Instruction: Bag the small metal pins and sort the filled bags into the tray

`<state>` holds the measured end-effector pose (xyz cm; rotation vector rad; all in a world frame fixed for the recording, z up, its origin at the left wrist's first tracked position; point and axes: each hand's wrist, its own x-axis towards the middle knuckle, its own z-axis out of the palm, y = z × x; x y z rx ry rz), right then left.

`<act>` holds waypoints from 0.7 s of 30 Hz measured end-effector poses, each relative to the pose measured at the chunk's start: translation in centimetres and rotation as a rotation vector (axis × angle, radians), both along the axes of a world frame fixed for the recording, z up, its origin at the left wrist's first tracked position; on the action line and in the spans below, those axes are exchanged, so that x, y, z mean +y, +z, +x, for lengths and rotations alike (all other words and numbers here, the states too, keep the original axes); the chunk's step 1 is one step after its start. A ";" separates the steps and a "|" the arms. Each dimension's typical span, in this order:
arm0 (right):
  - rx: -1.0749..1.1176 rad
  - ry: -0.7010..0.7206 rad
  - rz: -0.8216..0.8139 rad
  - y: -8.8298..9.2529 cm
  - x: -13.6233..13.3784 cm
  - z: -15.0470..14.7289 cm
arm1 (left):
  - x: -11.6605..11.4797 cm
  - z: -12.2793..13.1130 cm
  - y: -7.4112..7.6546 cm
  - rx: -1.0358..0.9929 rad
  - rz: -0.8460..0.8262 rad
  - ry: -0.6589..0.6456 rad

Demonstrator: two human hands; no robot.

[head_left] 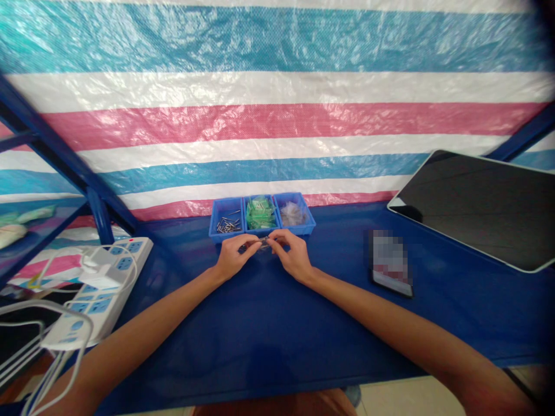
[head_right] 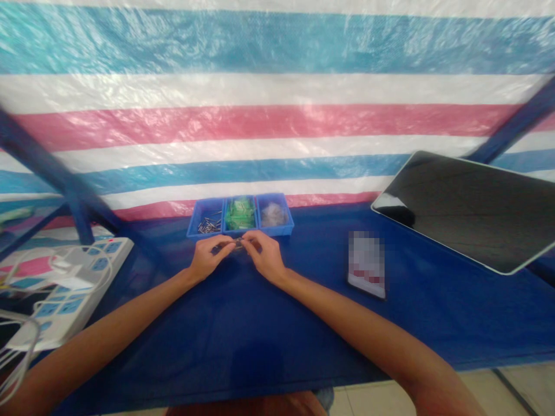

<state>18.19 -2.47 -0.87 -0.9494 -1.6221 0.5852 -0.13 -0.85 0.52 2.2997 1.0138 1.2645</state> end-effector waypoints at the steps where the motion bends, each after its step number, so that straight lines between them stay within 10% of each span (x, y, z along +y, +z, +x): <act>1: 0.002 0.005 0.013 0.0 0.0 0.0 | 0.0 0.0 0.0 -0.002 -0.003 0.012; 12: -0.129 0.094 0.157 -0.1 0.0 0.3 | 0.3 -0.3 -0.7 -0.243 -0.158 -0.067; 21: -0.111 0.005 0.110 0.1 0.1 0.3 | 0.1 -0.6 0.5 -0.067 -0.023 -0.139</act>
